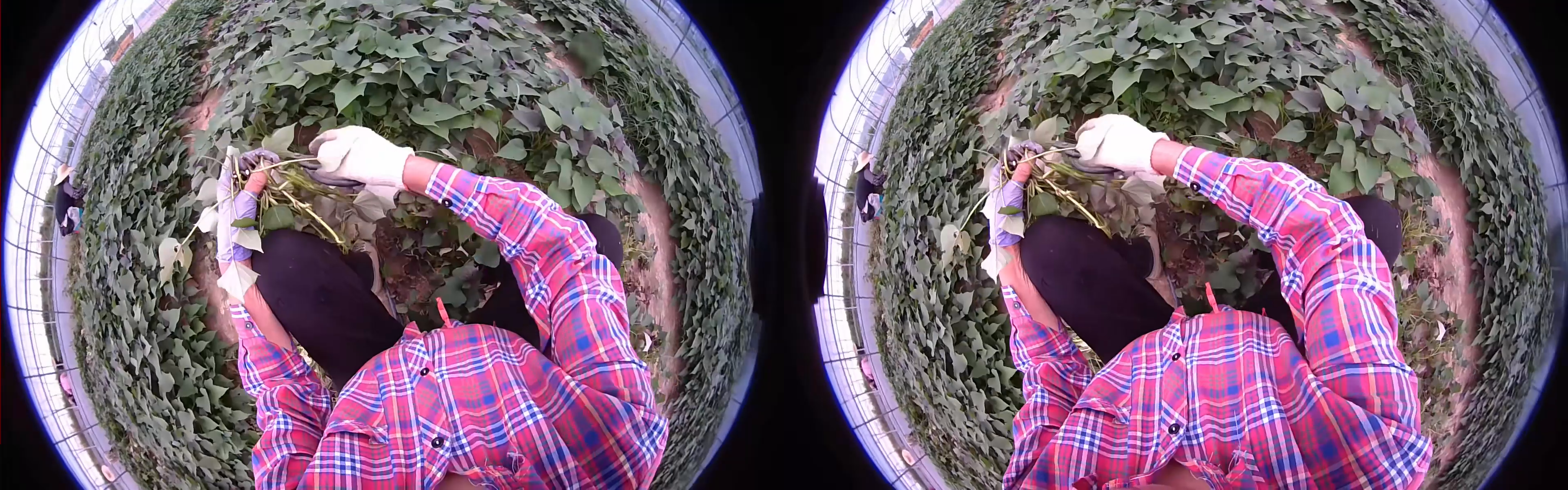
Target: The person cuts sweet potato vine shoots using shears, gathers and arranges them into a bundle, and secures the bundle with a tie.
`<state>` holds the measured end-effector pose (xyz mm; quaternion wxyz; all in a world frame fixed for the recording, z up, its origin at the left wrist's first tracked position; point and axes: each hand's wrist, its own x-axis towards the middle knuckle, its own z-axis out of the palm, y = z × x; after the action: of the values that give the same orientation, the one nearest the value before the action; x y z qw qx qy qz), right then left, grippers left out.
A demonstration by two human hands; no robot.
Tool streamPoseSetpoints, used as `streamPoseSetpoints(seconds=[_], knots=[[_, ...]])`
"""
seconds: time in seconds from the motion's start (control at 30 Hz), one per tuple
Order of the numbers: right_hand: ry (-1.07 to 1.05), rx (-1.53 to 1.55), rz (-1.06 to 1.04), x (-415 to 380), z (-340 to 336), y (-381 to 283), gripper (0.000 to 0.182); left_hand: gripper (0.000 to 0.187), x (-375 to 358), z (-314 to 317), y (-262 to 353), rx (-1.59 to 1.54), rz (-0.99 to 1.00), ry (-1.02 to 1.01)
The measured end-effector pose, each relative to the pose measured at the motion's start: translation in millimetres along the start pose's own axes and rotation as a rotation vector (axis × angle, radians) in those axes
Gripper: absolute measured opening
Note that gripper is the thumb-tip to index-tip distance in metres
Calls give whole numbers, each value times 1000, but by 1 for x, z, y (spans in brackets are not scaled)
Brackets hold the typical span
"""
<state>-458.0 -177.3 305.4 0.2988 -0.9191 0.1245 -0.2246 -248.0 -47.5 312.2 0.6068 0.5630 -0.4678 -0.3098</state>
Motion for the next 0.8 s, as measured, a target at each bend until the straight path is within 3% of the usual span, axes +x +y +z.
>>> streamPoseSetpoints(seconds=[0.03,0.07,0.1,0.13,0.2,0.23,0.27,0.33,0.37,0.43,0.47,0.53,0.57,0.67,0.77,0.8], knots=[[-34,295,279,-12,-21,1,47,25,2,3,4,-59,38,-46],[-108,229,347,-19,-43,10,47,25,0,1,8,-39,-48,5],[-164,141,409,-31,-59,26,45,26,-1,3,13,-78,-7,-6],[-91,-76,243,-44,-69,57,42,26,0,1,17,-79,5,-3],[-357,-121,668,-77,-112,77,43,26,2,-3,9,-51,1,18],[-392,-113,843,-95,-125,88,40,27,3,-7,6,-36,-5,24],[-434,-369,687,-123,-124,131,37,27,2,-8,3,-21,-7,33],[-610,-614,707,-164,-135,149,32,27,6,-15,-2,11,-24,51],[-591,-577,736,-184,-138,155,30,27,9,-17,-5,23,-27,59],[-625,-408,984,-223,-129,204,29,27,16,-29,-14,30,-36,88],[-676,-546,963,-228,-125,207,29,26,21,-47,-33,-27,-91,145],[-655,-594,979,-234,-118,188,30,24,15,-44,-16,17,4,27],[-661,-623,994,-255,-106,216,30,24,10,-70,-31,-71,-162,195],[-657,-537,1114,-275,-77,255,27,24,16,-54,-19,159,-89,105],[-734,-573,1036,-256,-66,253,23,25,8,-45,2,179,-102,139],[-675,-584,1010,-261,-60,260,21,25,8,-40,8,187,-106,138]])
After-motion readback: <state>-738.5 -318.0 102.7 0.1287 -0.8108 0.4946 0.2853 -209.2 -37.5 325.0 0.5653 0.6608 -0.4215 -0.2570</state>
